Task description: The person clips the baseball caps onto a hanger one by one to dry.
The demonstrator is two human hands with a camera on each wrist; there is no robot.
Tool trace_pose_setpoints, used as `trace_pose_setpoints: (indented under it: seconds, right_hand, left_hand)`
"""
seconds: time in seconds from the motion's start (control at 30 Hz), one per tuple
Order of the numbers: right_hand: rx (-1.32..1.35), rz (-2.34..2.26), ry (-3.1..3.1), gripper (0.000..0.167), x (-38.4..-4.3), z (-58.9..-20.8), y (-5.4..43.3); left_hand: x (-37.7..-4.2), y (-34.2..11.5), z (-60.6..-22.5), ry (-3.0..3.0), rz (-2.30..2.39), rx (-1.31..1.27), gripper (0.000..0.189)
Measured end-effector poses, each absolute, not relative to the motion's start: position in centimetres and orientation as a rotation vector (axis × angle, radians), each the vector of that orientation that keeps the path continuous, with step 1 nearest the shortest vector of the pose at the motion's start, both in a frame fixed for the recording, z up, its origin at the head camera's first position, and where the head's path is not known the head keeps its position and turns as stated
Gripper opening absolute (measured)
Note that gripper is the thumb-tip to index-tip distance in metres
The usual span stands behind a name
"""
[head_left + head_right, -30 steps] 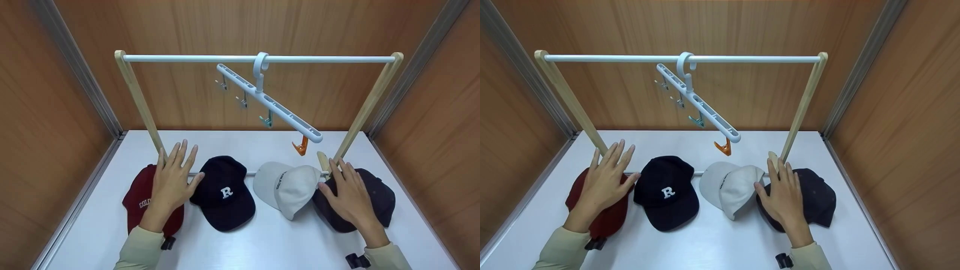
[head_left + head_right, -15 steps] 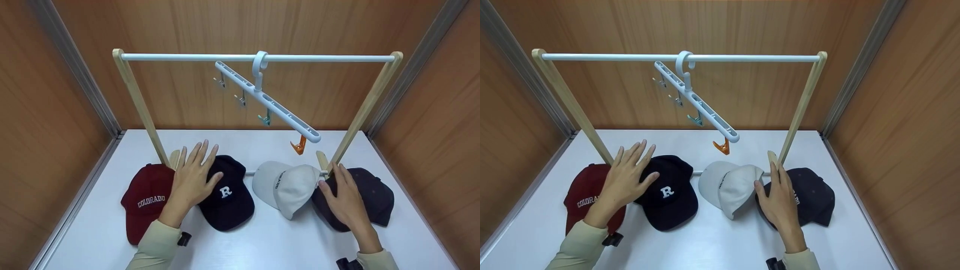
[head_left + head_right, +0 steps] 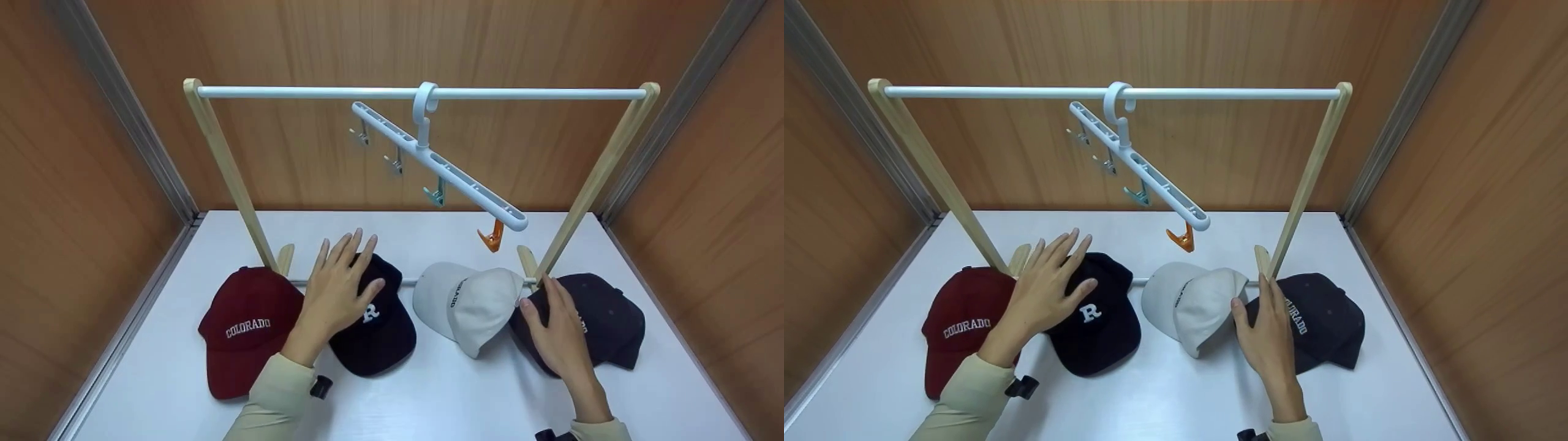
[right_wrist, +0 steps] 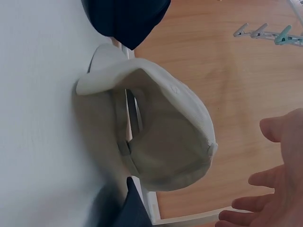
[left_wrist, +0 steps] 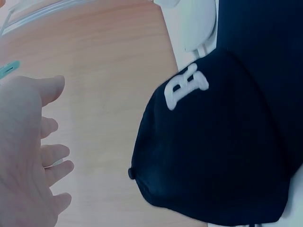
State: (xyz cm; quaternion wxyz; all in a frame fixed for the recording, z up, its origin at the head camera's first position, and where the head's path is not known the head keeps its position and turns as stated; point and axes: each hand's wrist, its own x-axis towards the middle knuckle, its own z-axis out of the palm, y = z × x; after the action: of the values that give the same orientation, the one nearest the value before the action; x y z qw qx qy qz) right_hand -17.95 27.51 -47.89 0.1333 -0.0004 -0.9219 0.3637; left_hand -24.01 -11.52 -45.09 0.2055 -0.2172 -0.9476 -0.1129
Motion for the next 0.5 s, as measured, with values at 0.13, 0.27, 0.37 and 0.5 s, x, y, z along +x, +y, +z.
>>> trace_pose_setpoints:
  seconds: [0.13,0.27,0.37,0.5]
  right_hand:
    - [-0.023,1.114,-2.633,0.072,-17.8,-48.4,27.1]
    - [-0.076,1.208,-2.580,0.070,-17.6,-49.1,26.8]
    - [-0.133,1.302,-2.539,0.069,-17.4,-49.6,26.6]
    - [-0.217,1.400,-2.512,0.068,-17.2,-50.3,26.2]
  left_hand:
    - [-24.0,-10.8,-45.3,-2.628,-0.349,-0.624,0.072]
    - [-24.0,-10.1,-45.4,-2.628,-0.383,-0.636,0.071]
    - [-24.1,-9.5,-45.5,-2.624,-0.416,-0.651,0.071]
    - [-24.1,-8.8,-45.7,-2.617,-0.439,-0.666,0.071]
